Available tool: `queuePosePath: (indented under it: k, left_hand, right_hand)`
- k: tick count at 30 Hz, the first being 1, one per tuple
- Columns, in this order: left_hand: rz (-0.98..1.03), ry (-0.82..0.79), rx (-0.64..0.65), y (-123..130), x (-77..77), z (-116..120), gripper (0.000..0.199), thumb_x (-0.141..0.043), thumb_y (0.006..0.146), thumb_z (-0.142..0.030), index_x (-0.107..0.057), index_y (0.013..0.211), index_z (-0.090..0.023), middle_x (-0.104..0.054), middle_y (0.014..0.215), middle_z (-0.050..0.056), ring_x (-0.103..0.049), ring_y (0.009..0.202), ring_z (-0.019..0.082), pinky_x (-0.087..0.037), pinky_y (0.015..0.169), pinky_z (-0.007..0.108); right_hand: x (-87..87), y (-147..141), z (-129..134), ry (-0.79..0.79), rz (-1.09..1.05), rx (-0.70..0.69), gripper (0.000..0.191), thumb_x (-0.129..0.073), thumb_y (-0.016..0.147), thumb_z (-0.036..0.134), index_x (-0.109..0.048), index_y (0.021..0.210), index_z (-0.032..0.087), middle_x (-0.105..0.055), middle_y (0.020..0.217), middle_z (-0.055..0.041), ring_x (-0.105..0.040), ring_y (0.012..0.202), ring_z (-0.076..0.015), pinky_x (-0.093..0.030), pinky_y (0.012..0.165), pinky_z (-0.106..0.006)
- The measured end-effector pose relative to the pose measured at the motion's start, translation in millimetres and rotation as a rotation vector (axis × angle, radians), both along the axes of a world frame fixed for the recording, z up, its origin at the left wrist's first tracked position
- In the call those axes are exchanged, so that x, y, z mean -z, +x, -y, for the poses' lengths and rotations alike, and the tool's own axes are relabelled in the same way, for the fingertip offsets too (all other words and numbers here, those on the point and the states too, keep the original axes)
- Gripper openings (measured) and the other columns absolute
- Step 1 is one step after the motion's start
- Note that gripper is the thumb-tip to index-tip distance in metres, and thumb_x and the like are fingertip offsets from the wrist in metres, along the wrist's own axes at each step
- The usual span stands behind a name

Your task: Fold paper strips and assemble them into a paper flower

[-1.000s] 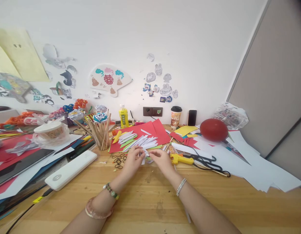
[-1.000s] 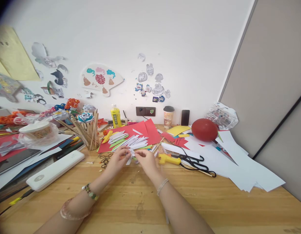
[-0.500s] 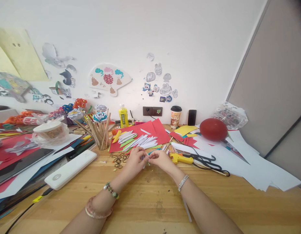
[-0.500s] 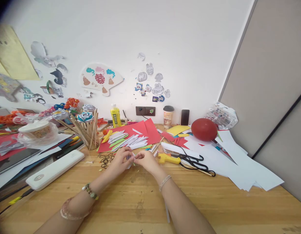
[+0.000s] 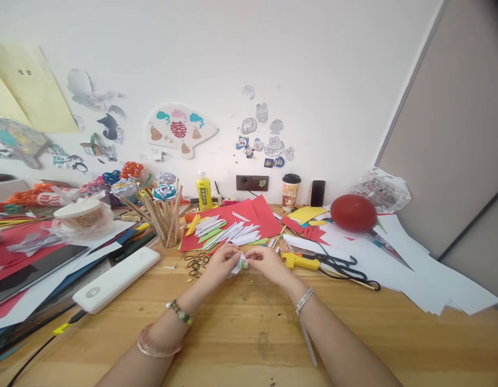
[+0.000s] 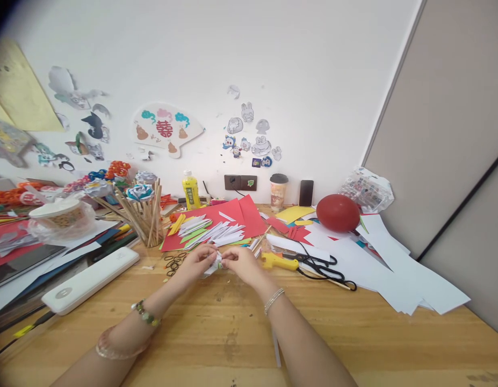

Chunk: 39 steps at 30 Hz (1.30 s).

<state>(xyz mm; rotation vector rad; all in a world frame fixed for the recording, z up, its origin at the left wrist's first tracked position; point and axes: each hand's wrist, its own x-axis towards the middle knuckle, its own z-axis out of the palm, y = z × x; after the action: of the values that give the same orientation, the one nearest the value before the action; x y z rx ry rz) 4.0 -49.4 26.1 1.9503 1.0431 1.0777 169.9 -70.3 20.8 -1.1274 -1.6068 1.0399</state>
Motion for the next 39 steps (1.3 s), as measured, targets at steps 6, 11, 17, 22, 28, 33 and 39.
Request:
queuePosePath:
  k: [6,11,17,22,28,33,39]
  left_hand:
    - [0.005,-0.017,0.002,-0.5,-2.7,1.9,0.017,-0.057,0.068,-0.033,-0.062,0.070,-0.017,-0.059,0.093,0.008,-0.055,0.094,0.022,-0.044,0.081,0.033]
    - [-0.052,0.064,0.039,-0.5,-5.8,4.5,0.017,-0.056,0.072,-0.033,-0.063,0.070,-0.017,-0.060,0.094,0.008,-0.055,0.097,0.022,-0.042,0.086,0.035]
    - [-0.094,0.113,0.053,-0.1,-4.2,4.4,0.021,-0.057,0.074,-0.036,-0.064,0.070,-0.017,-0.060,0.090,0.007,-0.055,0.095,0.020,-0.040,0.089,0.033]
    - [-0.112,0.096,0.057,-0.8,-7.9,7.4,0.021,-0.055,0.076,-0.035,-0.066,0.070,-0.018,-0.060,0.092,0.007,-0.055,0.096,0.020,-0.040,0.090,0.033]
    - [-0.091,0.092,0.036,-0.6,-13.1,10.9,0.011,-0.063,0.067,-0.025,-0.064,0.074,-0.017,-0.060,0.096,0.008,-0.055,0.097,0.021,-0.040,0.090,0.034]
    - [-0.115,0.138,0.032,0.0,-11.7,10.6,0.009,-0.065,0.067,-0.026,-0.063,0.069,-0.018,-0.061,0.094,0.007,-0.055,0.095,0.020,-0.041,0.088,0.034]
    - [-0.094,0.110,0.041,-1.3,-8.5,6.7,0.014,-0.062,0.070,-0.031,-0.065,0.068,-0.018,-0.061,0.094,0.008,-0.056,0.096,0.021,-0.041,0.090,0.036]
  right_hand:
    - [-2.2,2.3,-0.8,-0.019,-0.047,-0.033,0.012,-0.061,0.066,0.021,-0.065,0.076,0.016,-0.065,0.071,-0.0008,-0.059,0.068,-0.0142,-0.045,0.066,-0.027]
    - [0.9,2.7,-1.3,-0.063,-0.046,-0.021,0.011,-0.064,0.064,0.024,-0.063,0.072,0.016,-0.063,0.067,-0.0001,-0.057,0.064,-0.0136,-0.044,0.062,-0.025]
    - [0.6,2.2,0.0,-0.015,0.064,-0.001,0.010,-0.063,0.066,0.025,-0.063,0.070,0.015,-0.060,0.063,0.0006,-0.053,0.060,-0.0119,-0.041,0.059,-0.023]
    - [-0.5,1.9,1.4,0.030,0.165,0.048,0.011,-0.061,0.067,0.026,-0.064,0.070,0.016,-0.061,0.066,0.0002,-0.053,0.061,-0.0124,-0.040,0.059,-0.023]
    - [-0.9,1.6,2.0,0.065,0.199,0.057,0.011,-0.060,0.070,0.027,-0.065,0.073,0.017,-0.062,0.068,0.0001,-0.053,0.064,-0.0128,-0.039,0.059,-0.023]
    - [-2.2,1.9,3.1,0.100,0.226,0.019,0.017,-0.056,0.076,0.030,-0.065,0.073,0.017,-0.061,0.066,0.0001,-0.052,0.062,-0.0122,-0.037,0.056,-0.022]
    - [-1.6,1.6,3.6,0.122,0.250,0.051,0.022,-0.055,0.077,0.037,-0.064,0.072,0.017,-0.059,0.064,0.0013,-0.048,0.059,-0.0110,-0.035,0.054,-0.021]
